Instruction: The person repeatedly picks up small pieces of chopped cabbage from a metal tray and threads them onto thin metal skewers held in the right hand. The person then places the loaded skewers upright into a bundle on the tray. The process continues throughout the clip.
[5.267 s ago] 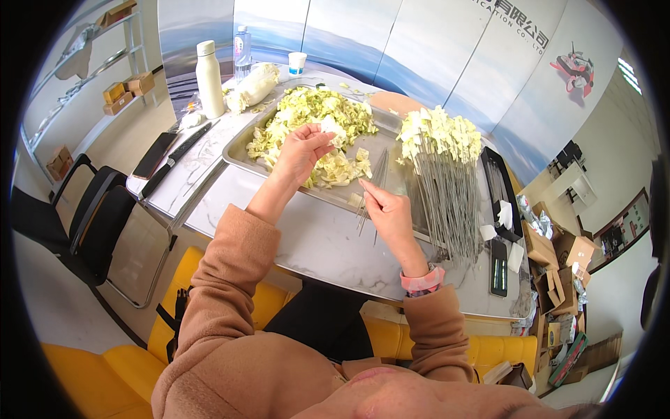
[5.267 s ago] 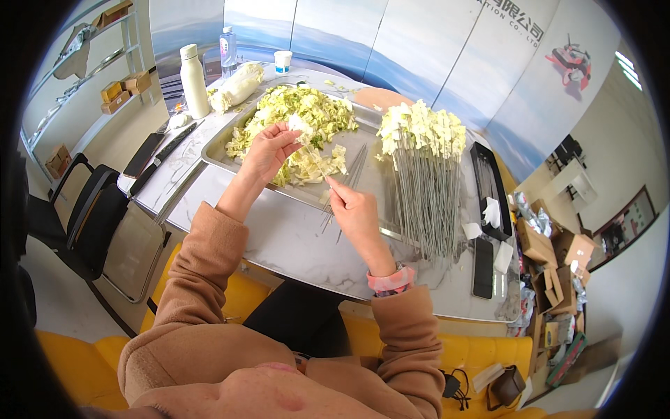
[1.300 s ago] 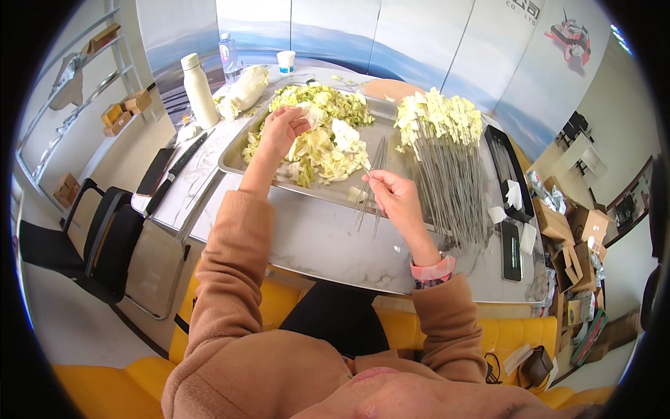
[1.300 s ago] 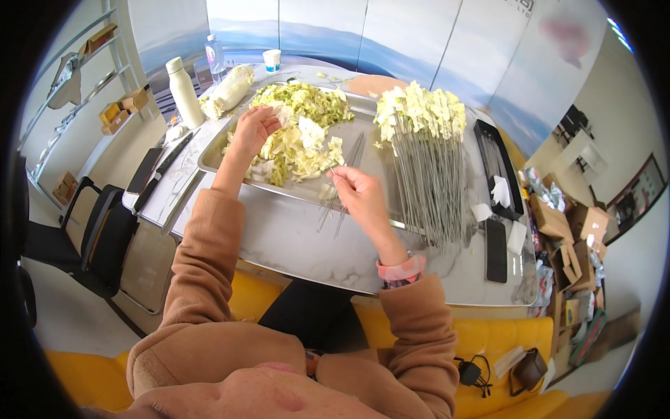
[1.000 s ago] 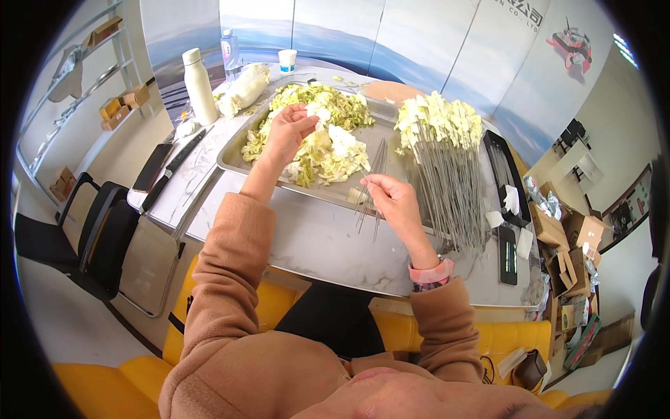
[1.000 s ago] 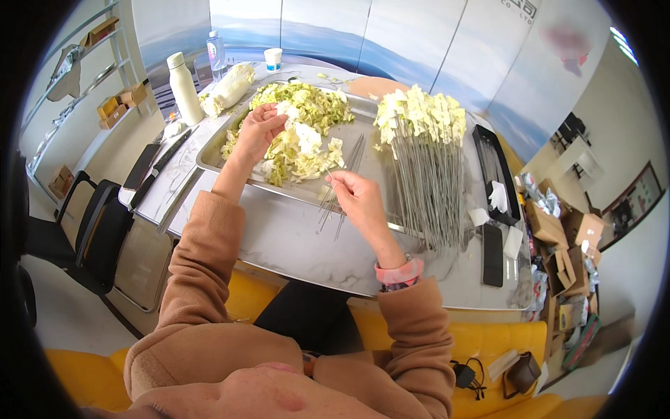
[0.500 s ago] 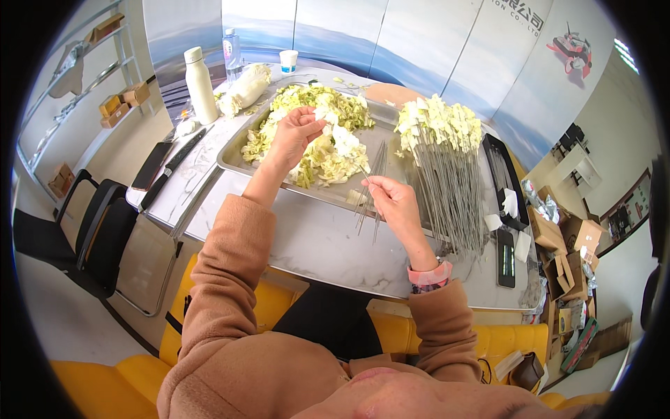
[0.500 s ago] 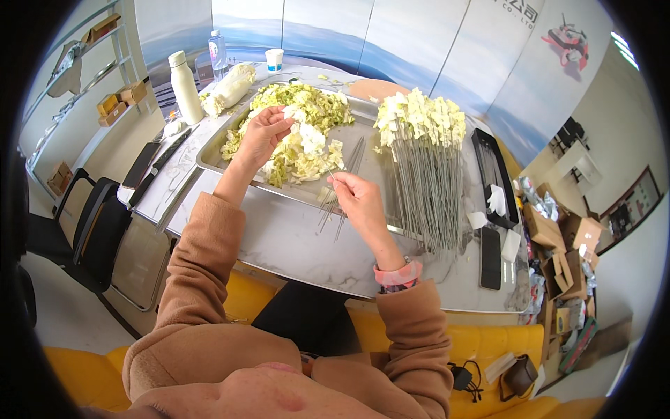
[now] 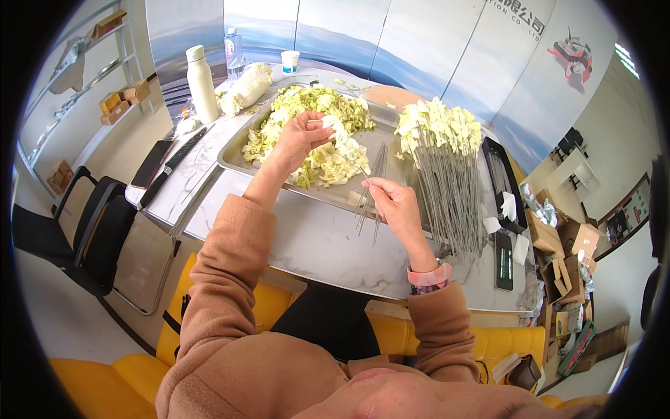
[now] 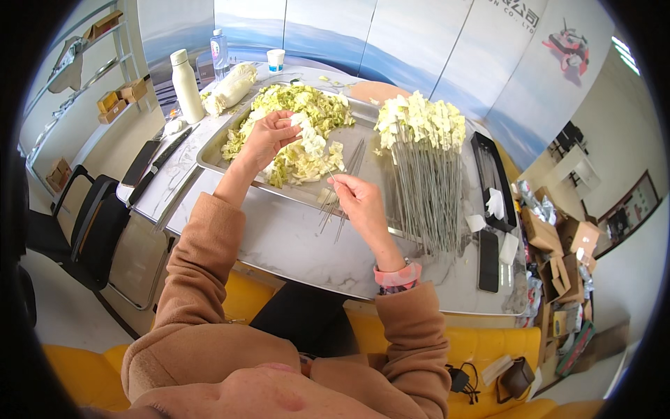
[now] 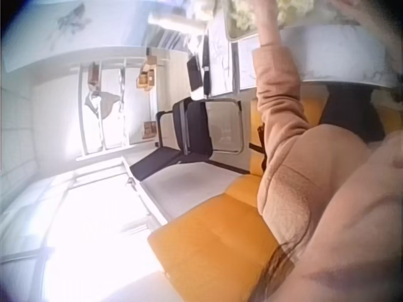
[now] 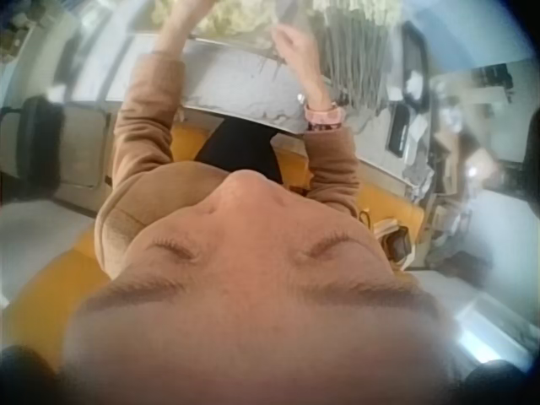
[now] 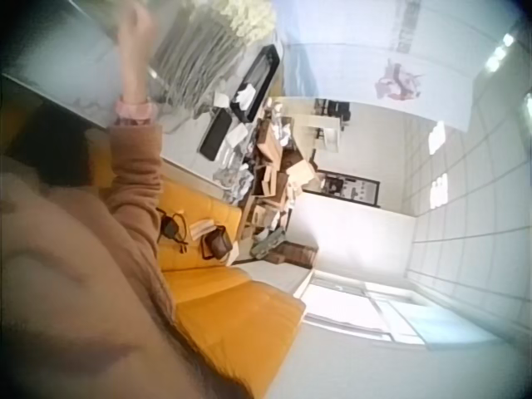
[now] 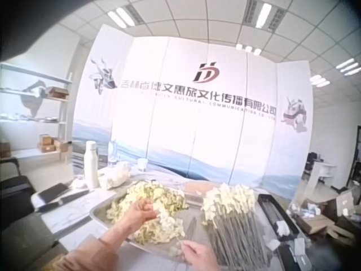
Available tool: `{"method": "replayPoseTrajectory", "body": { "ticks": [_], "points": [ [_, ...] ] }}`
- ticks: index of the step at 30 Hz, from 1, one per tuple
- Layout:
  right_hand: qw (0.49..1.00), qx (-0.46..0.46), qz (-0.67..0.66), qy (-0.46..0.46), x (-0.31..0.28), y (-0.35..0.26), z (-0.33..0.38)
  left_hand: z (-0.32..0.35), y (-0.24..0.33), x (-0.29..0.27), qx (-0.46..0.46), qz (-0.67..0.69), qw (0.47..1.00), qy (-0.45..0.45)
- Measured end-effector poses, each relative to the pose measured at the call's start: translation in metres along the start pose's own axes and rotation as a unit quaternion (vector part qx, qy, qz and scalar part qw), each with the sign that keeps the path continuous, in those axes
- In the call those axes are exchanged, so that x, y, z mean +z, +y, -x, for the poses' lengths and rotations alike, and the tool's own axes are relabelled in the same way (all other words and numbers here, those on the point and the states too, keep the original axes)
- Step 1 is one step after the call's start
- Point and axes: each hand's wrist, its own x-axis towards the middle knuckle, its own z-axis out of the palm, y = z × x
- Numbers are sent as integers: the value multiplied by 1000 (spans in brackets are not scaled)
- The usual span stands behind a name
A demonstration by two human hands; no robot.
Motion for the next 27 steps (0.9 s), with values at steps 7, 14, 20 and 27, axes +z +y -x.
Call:
{"method": "replayPoseTrajectory", "body": {
  "ticks": [7, 14, 20, 27],
  "points": [
    [1000, 2, 7, 6, 0, -1, 0, 1, 1, -5, -2, 31, 999, 8],
    [1000, 1, 6, 5, 1, -1, 0, 2, 0, -4, -7, 33, 999, -5],
    [1000, -2, 9, 11, 0, -1, 1, 8, 10, 9, -23, 45, 998, 21],
    [1000, -19, 22, 10, 0, 2, 0, 7, 6, 5, -6, 40, 999, 9]
  ]
}}
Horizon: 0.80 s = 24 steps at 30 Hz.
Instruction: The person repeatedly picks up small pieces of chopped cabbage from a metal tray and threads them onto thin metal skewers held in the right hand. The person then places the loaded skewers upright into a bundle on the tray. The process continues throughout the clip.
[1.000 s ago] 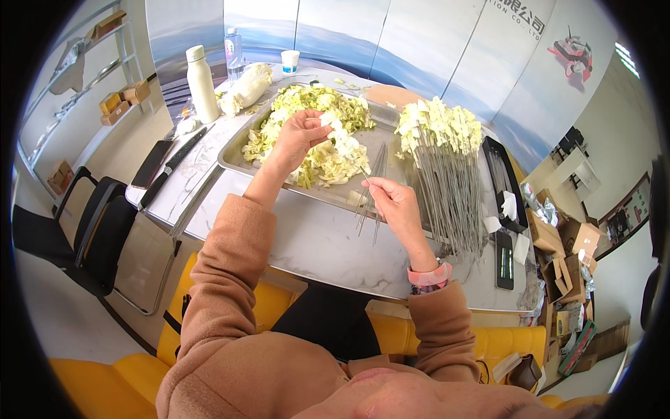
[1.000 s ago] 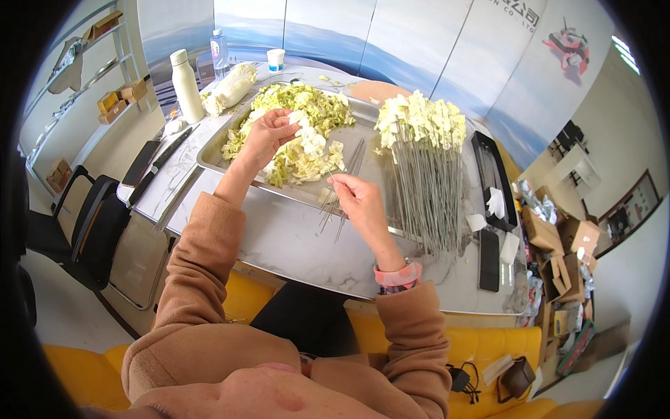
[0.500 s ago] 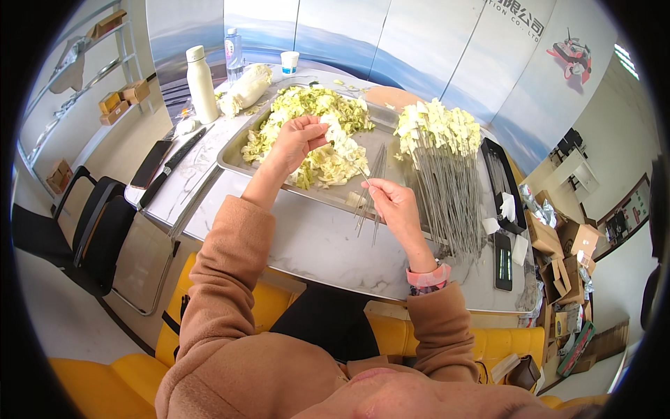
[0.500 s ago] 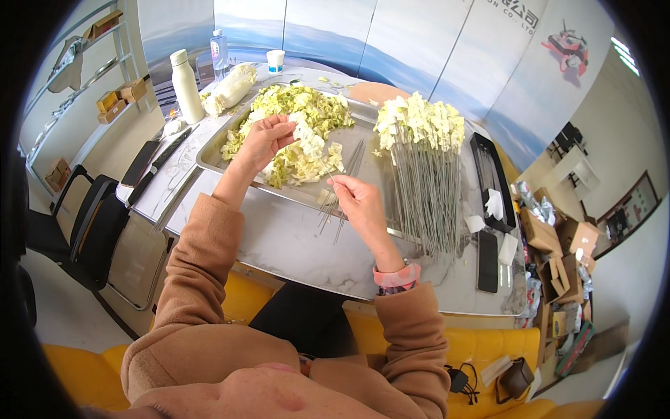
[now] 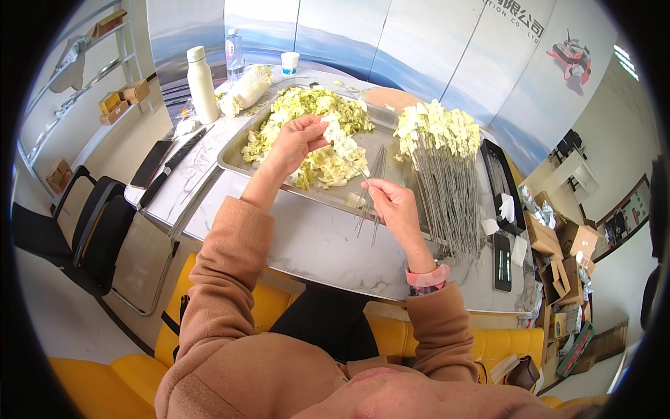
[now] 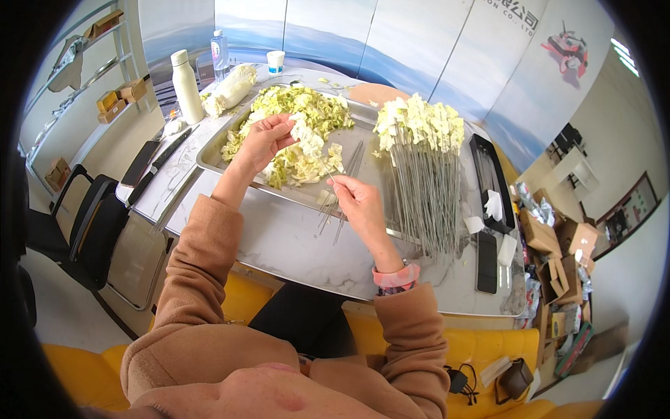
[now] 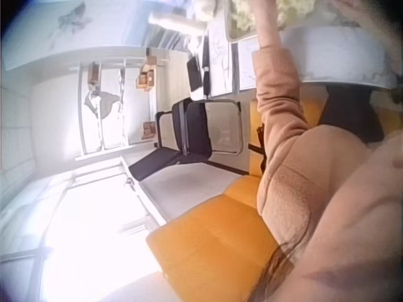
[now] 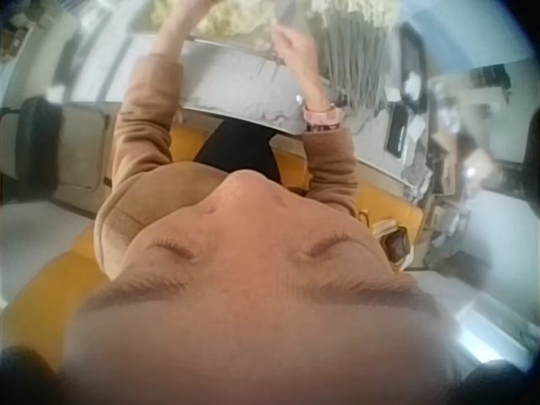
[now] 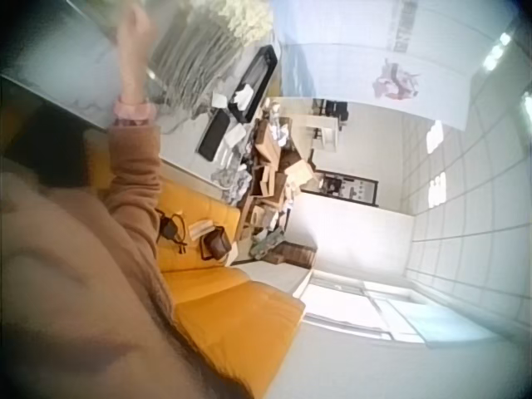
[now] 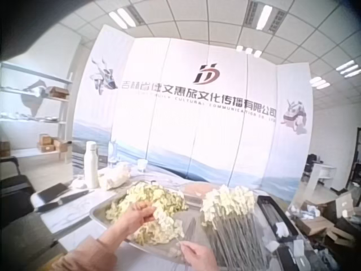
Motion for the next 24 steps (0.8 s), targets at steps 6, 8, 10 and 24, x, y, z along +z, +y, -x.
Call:
{"method": "replayPoseTrajectory", "body": {
  "ticks": [6, 8, 10, 24],
  "points": [
    [1000, 1, -11, 5, 1, -1, 1, -1, -3, -3, -3, 9, 1000, -19],
    [1000, -5, -8, 8, 2, -1, 1, 0, -2, 0, -9, 33, 999, -9],
    [1000, -9, -8, 8, 2, -1, 1, 1, -2, 2, -16, 36, 999, 8],
    [999, -4, -27, 16, 3, 4, 1, 1, -12, 3, 37, 20, 998, 39]
  ]
}}
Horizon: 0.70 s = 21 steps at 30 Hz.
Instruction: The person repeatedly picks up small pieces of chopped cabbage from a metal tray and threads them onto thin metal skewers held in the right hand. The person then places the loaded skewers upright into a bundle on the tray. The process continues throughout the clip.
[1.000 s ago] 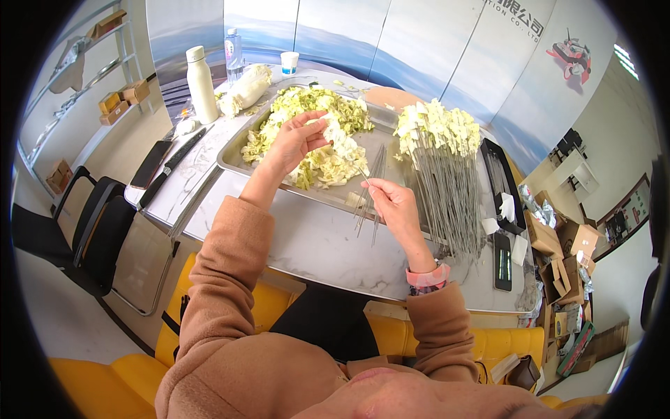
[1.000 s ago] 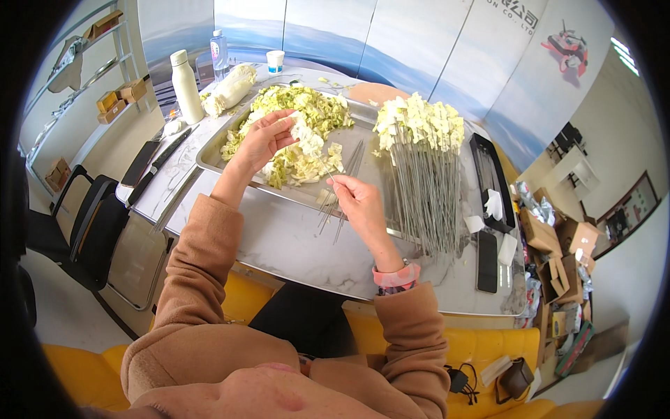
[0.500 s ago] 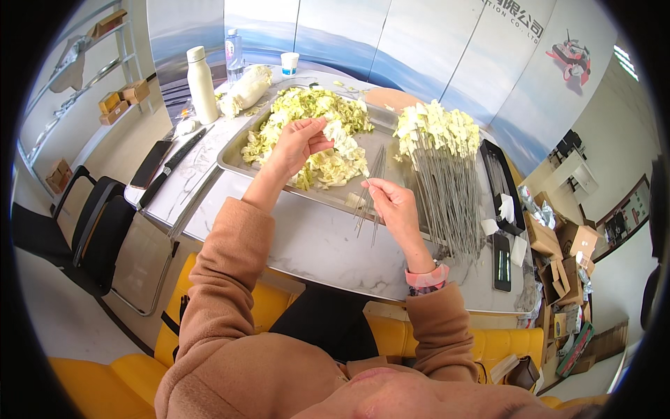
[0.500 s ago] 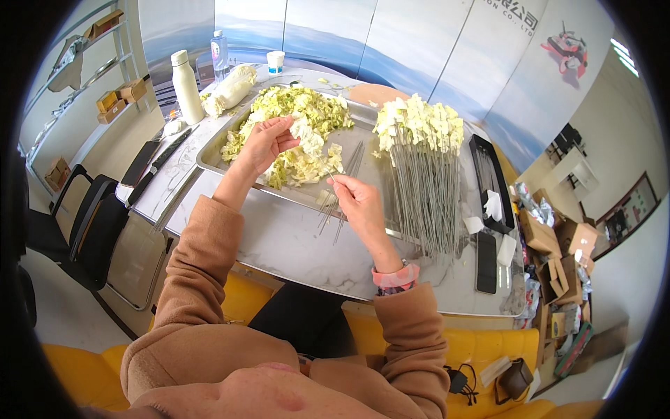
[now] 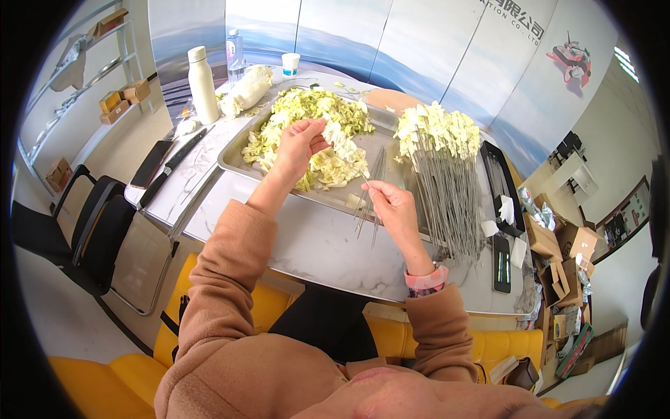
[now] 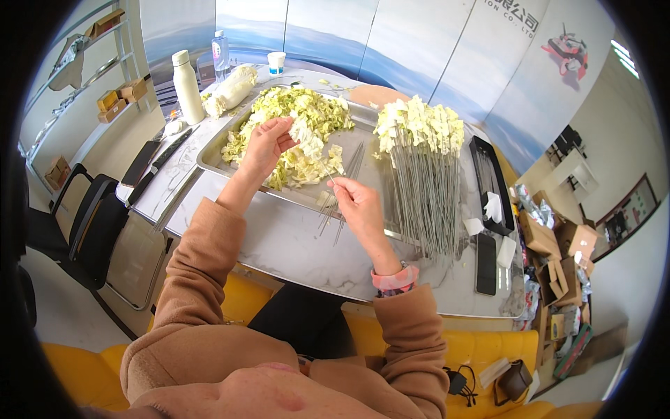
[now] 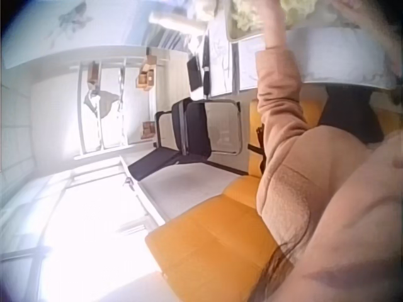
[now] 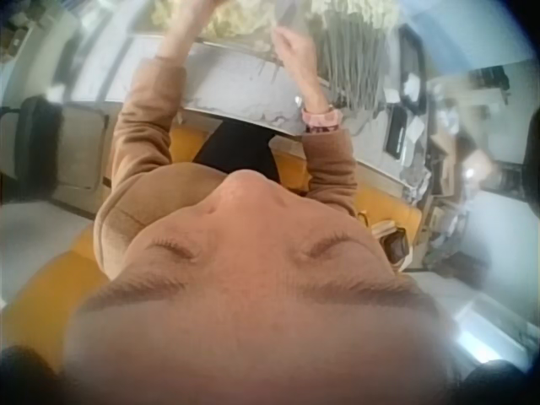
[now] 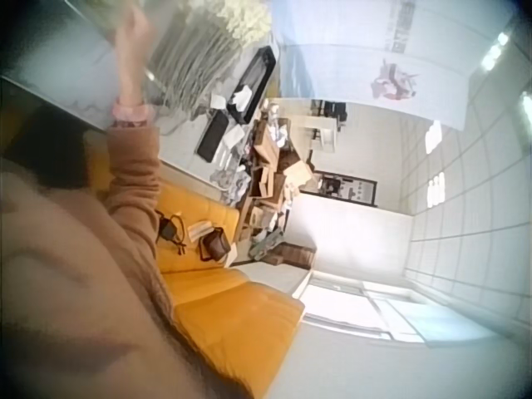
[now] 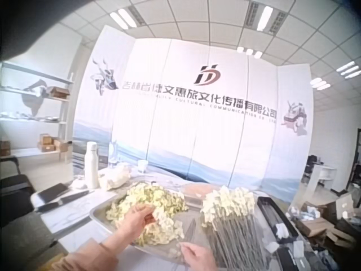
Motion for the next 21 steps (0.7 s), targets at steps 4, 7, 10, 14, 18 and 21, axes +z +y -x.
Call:
{"method": "replayPoseTrajectory", "body": {
  "ticks": [4, 7, 10, 14, 18, 21],
  "points": [
    [1000, 4, 10, 4, 1, -4, 1, 5, -5, 10, 43, -23, 998, 49],
    [1000, -2, 24, -1, 1, -3, 1, 7, -6, 12, 64, -35, 995, 67],
    [1000, -4, 22, -1, 2, -3, 2, 8, -7, 13, 72, -26, 994, 82],
    [1000, -2, 27, 0, 3, -7, 4, 7, -10, 13, 83, -9, 993, 87],
    [999, -15, 41, 5, 4, -7, 5, 3, -13, 11, 94, 3, 992, 84],
    [999, -7, 41, 14, 6, -8, 5, 4, -15, 12, 85, 11, 993, 85]
  ]
}}
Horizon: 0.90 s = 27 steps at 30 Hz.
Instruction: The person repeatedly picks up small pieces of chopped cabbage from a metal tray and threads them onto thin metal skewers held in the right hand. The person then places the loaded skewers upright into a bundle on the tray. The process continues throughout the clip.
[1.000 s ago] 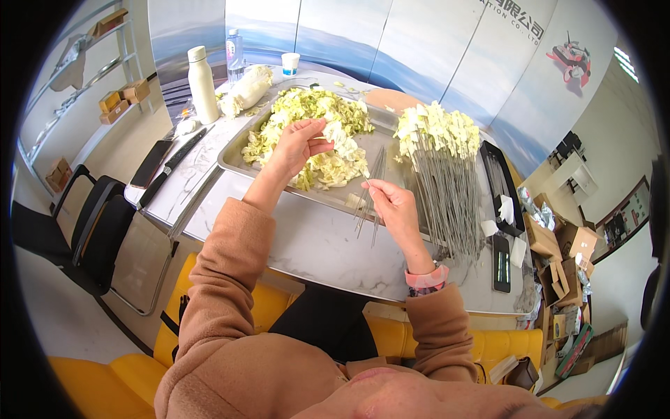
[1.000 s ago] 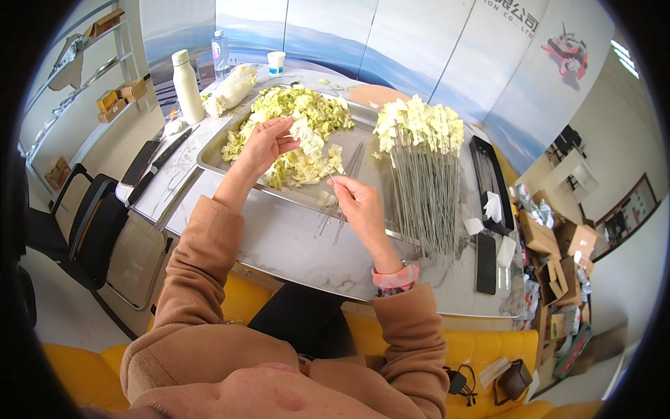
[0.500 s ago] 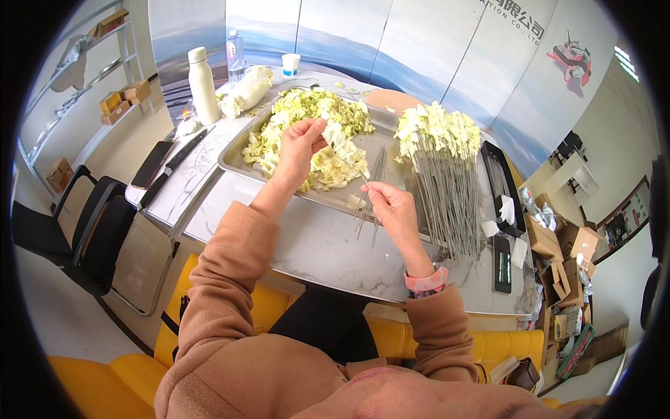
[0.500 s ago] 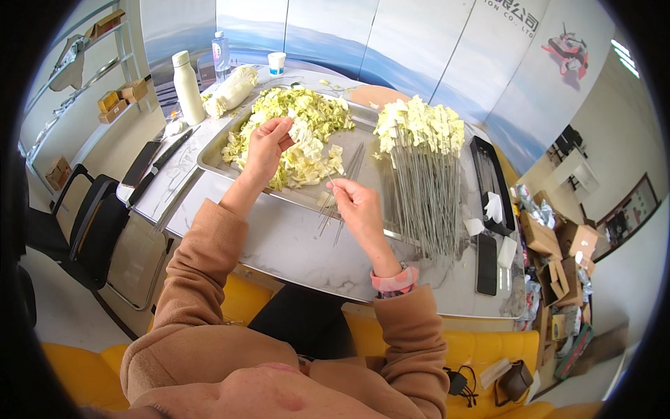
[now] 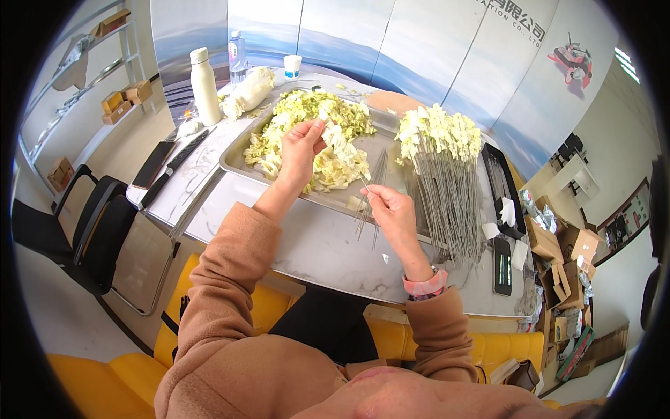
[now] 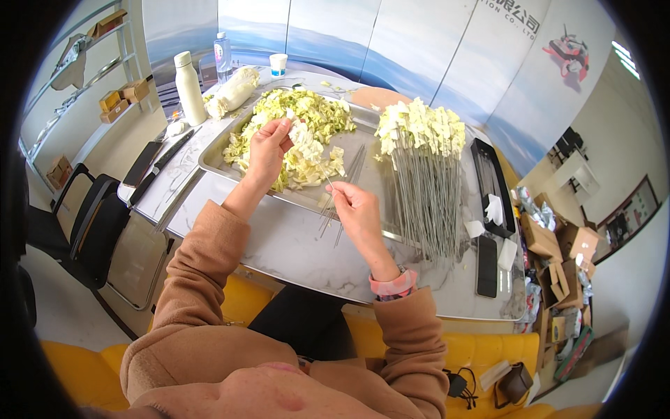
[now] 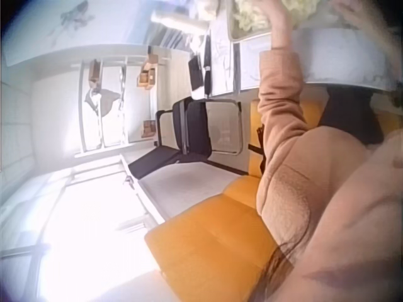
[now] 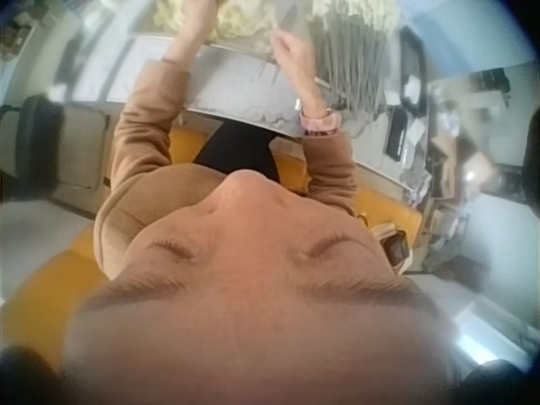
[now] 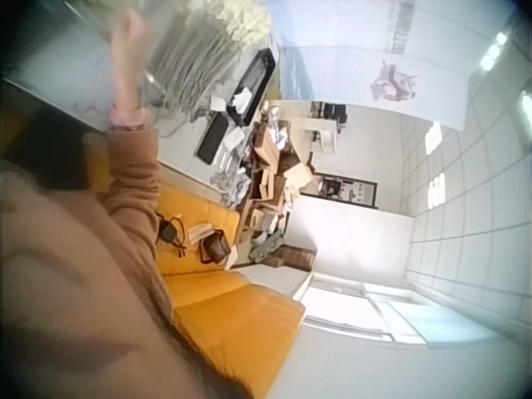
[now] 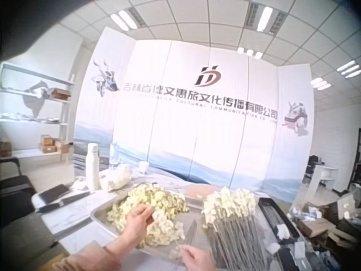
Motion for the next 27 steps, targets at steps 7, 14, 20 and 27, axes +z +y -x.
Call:
{"method": "replayPoseTrajectory", "body": {
  "ticks": [7, 14, 20, 27],
  "points": [
    [1000, -20, -7, 4, 2, 1, 0, 7, 5, 4, -38, 22, 999, -5],
    [999, -33, -3, -1, 2, 4, 0, 8, 10, 3, -78, 55, 995, 3],
    [999, -35, 9, 1, 1, 4, -1, 7, 9, 4, -89, 56, 994, 7],
    [999, -41, 18, 13, 2, 6, -1, 11, 9, 7, -59, 11, 998, -27]
  ]
}}
